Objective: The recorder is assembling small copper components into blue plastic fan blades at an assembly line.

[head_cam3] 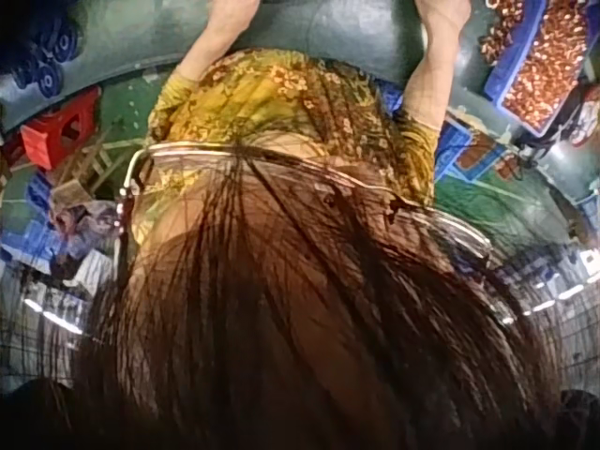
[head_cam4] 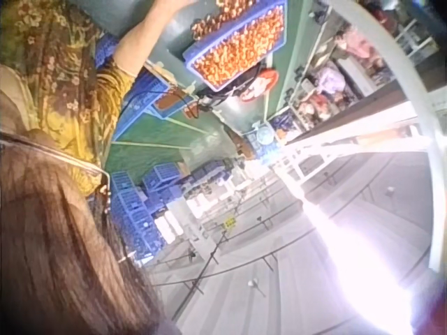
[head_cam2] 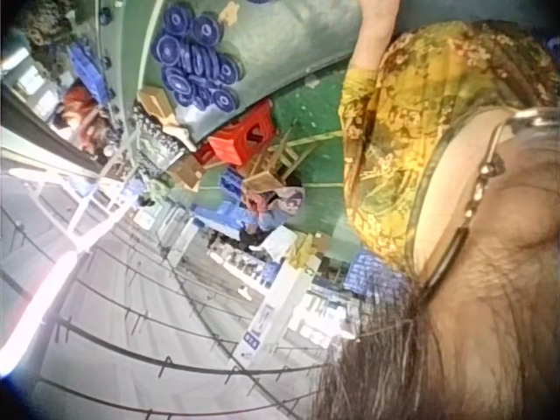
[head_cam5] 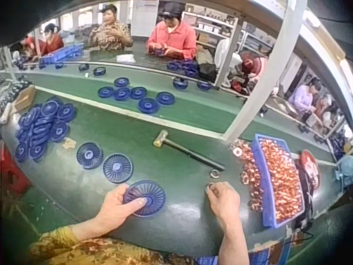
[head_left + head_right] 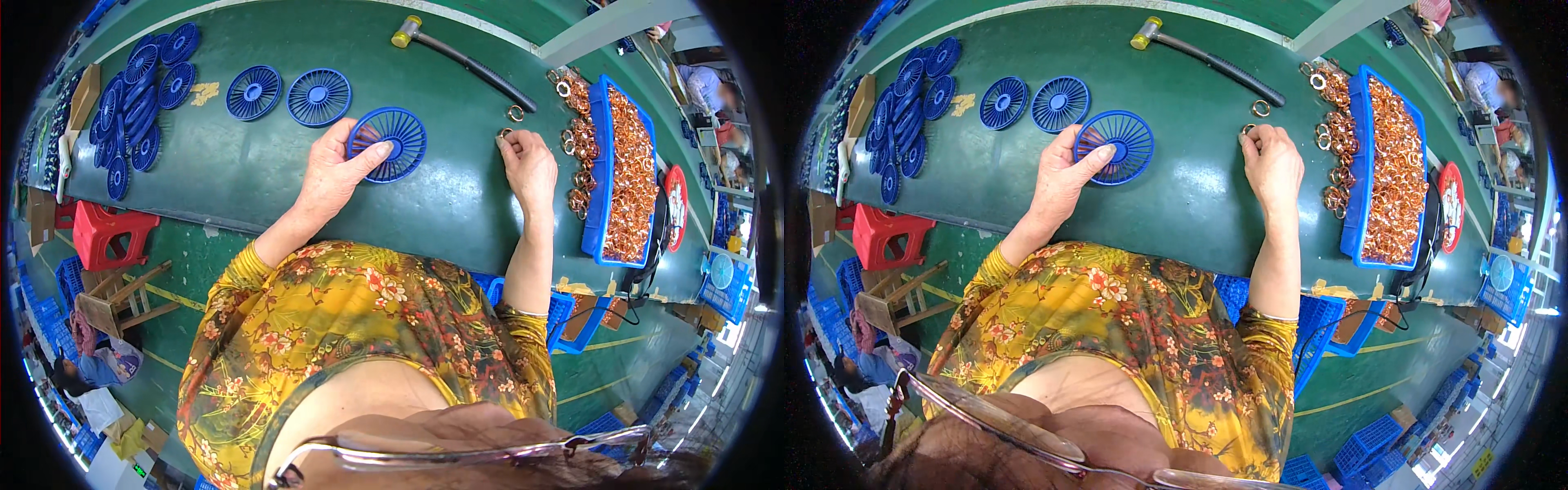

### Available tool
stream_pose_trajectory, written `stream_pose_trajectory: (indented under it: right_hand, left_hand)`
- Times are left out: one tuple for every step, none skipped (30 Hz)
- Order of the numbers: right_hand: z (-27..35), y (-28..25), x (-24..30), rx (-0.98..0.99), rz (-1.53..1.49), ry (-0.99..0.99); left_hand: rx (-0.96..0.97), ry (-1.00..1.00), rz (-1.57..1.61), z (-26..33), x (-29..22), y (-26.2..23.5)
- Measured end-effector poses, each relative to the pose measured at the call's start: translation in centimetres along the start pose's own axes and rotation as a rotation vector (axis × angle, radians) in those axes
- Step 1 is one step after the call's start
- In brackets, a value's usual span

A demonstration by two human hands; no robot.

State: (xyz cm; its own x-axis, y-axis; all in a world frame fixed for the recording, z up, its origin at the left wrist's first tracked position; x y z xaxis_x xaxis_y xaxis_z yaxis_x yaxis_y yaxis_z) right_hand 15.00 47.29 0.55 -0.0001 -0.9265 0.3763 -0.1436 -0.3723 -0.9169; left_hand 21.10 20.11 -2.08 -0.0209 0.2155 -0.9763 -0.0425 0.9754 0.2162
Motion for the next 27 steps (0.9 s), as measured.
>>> stream_pose_trajectory:
  right_hand:
    - [0.0,0.1,0.1,0.003,0.004,-0.002]
    - [0.1,-0.2,0.5,-0.009,-0.026,-0.016]
    - [0.2,-0.4,0.9,-0.019,-0.055,-0.030]
    - [0.4,-0.7,1.5,-0.014,-0.056,-0.037]
    - [1.0,-1.9,2.9,-0.065,-0.237,-0.107]
    - [1.8,-2.9,4.0,-0.111,-0.422,-0.177]
    - [2.7,-3.6,5.2,-0.158,-0.408,-0.278]
    - [3.7,-4.0,6.2,-0.186,-0.416,-0.340]
    - [4.6,-4.4,7.2,-0.214,-0.424,-0.401]
    - [5.4,-4.6,8.1,-0.240,-0.433,-0.469]
    - [6.0,-4.7,8.8,-0.266,-0.436,-0.511]
    - [6.6,-4.9,9.6,-0.293,-0.438,-0.552]
    - [7.0,-4.9,10.3,-0.303,-0.436,-0.577]
    - [7.3,-5.0,11.1,-0.301,-0.423,-0.608]
    - [7.6,-5.1,11.9,-0.300,-0.410,-0.639]
    - [7.8,-5.0,12.5,-0.284,-0.433,-0.664]
    - [7.9,-4.9,13.1,-0.277,-0.425,-0.684]
    - [8.0,-4.7,13.6,-0.270,-0.416,-0.705]
    - [8.0,-4.3,13.9,-0.250,-0.373,-0.700]
    - [7.9,-4.1,14.0,-0.249,-0.374,-0.698]
    - [7.7,-3.4,14.2,-0.221,-0.319,-0.697]
    - [7.7,-2.9,14.5,-0.192,-0.264,-0.696]
    - [7.7,-2.5,14.5,-0.144,-0.268,-0.678]
    - [7.8,-2.4,14.6,-0.144,-0.268,-0.677]
    - [7.7,-2.1,14.6,-0.133,-0.272,-0.653]
    - [7.7,-1.8,14.4,-0.121,-0.276,-0.628]
    - [7.7,-1.6,14.4,-0.121,-0.275,-0.626]
  left_hand:
    - [-0.003,-0.001,0.004,0.0,0.1,-0.1]
    - [0.008,0.013,0.021,0.0,0.0,0.1]
    - [0.018,0.027,0.037,0.0,-0.1,0.3]
    - [0.009,0.027,0.037,-0.1,0.0,0.3]
    - [0.019,-0.004,0.089,-0.1,0.4,0.5]
    - [0.024,-0.034,0.139,0.0,1.0,0.5]
    - [0.043,0.024,-0.027,-0.2,1.2,0.3]
    - [0.053,0.026,-0.030,-0.3,1.3,0.6]
    - [0.064,0.027,-0.033,-0.3,1.4,1.0]
    - [0.067,0.074,-0.076,-0.2,0.7,1.2]
    - [0.074,0.091,-0.100,-0.1,0.1,1.7]
    - [0.081,0.108,-0.124,0.1,-0.6,2.1]
    - [0.094,0.114,-0.138,0.3,-1.2,2.4]
    - [0.091,0.109,-0.140,0.3,-1.1,2.6]
    - [0.089,0.113,-0.119,0.3,-1.1,2.8]
    - [0.087,0.119,-0.097,0.4,-1.1,2.9]
    - [0.093,0.135,-0.124,0.3,-1.1,3.0]
    - [0.094,0.132,-0.124,0.4,-1.2,3.1]
    - [0.090,0.148,-0.143,0.5,-1.6,3.2]
    - [0.087,0.165,-0.162,0.6,-1.9,3.3]
    - [0.087,0.164,-0.163,0.7,-1.8,3.3]
    - [0.083,0.188,-0.223,0.7,-1.9,3.2]
    - [0.081,0.213,-0.283,0.8,-2.1,3.2]
    - [0.082,0.212,-0.283,0.9,-1.9,3.2]
    - [0.087,0.254,-0.321,1.0,-2.1,3.2]
    - [0.093,0.296,-0.360,1.1,-2.4,3.4]
    - [0.101,0.275,-0.386,1.1,-2.4,3.4]
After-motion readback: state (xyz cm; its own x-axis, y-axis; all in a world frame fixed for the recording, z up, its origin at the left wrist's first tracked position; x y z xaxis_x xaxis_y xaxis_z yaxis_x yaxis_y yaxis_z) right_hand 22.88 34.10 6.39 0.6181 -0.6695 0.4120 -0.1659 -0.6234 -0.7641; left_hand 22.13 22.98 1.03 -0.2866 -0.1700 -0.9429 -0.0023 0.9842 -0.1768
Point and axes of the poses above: each hand's wrist, its own z-axis away from the middle knuckle, its own y-axis out of the palm, x = y × z, the point moved 9 cm from there along -z, towards the middle knuckle, and after that the axes turned 6 degrees about y, right-handed, at the moved point
